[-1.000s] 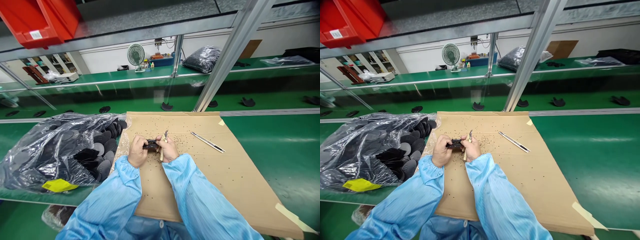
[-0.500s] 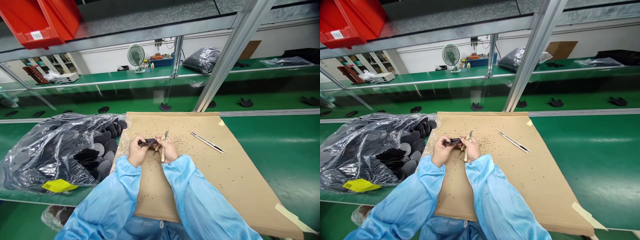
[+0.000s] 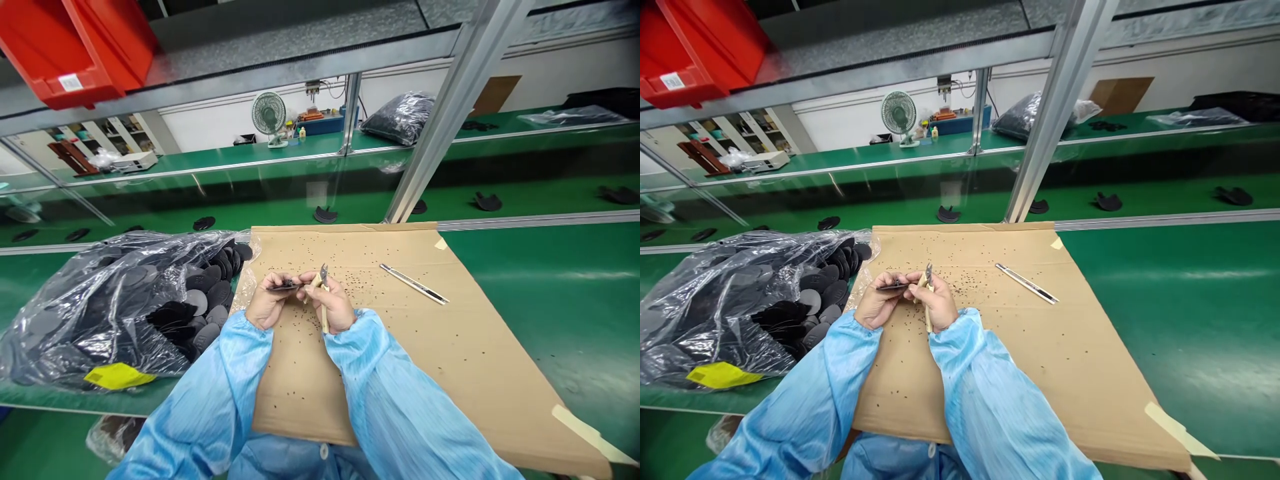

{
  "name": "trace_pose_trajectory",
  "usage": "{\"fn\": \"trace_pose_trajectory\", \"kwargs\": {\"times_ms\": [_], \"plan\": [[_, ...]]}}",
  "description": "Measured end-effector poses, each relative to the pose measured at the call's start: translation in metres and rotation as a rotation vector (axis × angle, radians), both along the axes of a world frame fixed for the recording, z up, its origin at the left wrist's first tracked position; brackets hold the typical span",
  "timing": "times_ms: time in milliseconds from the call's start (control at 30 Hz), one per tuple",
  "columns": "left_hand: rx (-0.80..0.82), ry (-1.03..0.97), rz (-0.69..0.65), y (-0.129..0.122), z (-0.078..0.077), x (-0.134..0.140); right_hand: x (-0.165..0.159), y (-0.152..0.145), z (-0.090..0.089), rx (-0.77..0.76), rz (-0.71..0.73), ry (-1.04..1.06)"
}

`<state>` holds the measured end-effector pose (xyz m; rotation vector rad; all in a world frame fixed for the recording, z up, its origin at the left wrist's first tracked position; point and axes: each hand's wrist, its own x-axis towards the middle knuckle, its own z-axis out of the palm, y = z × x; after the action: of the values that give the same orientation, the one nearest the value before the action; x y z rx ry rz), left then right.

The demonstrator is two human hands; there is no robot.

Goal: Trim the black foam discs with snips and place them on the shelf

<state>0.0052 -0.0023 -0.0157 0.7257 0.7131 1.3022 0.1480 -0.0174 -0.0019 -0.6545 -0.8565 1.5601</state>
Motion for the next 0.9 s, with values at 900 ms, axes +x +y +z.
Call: {"fn": "trace_pose_trajectory", "kwargs": {"times_ms": [900], "plan": [[0.284,1.82,0.198,0.222,0.039,0.06,-0.006,0.023,-0.017,-0.023,-0.676,-0.393]]}}
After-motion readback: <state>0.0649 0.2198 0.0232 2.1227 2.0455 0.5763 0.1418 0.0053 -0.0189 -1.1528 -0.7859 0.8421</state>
